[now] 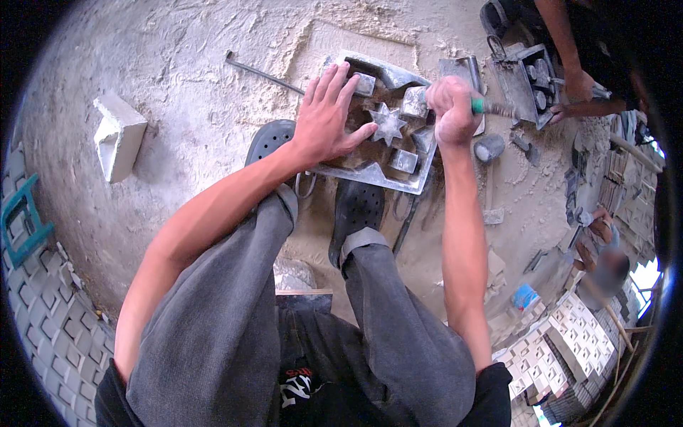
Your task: The person uses a metal scraping tool to clean out dust and stone residue from a star-shaped decorative mold while holding the frame steady.
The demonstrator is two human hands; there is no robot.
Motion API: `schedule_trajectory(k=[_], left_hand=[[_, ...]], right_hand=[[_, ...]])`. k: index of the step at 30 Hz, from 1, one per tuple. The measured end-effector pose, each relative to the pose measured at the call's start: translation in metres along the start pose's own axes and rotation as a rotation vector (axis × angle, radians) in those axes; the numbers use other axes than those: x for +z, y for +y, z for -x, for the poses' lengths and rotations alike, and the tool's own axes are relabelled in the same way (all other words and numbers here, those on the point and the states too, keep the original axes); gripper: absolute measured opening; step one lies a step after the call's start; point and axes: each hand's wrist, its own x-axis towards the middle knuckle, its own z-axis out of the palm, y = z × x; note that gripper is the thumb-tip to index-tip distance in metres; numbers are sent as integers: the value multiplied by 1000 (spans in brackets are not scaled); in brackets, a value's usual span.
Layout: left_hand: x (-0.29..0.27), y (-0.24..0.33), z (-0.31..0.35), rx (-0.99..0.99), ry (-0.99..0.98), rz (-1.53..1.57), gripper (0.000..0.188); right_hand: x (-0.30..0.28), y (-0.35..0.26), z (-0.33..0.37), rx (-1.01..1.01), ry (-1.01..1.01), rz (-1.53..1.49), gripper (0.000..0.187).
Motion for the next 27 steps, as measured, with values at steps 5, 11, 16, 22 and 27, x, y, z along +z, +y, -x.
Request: schedule_trajectory(k=[5,11,16,22,27], left_hand=[[2,4,-3,2,-1,0,89],[-1,3,-3,1,13,-5,101],[-2,3,1,-14,6,-11,105],[1,4,-2,-8,11,-4,107],[1,5,-2,-11,13,-1,107]], right_hand=[[-10,49,5,17,126,132,37],[3,1,-7,-64,94,-35,40],[28,-33,-3,-118,96,-115,39],[56,-20,-7,-81,60,-54,36],[56,5,-9,-12,80,249,33]])
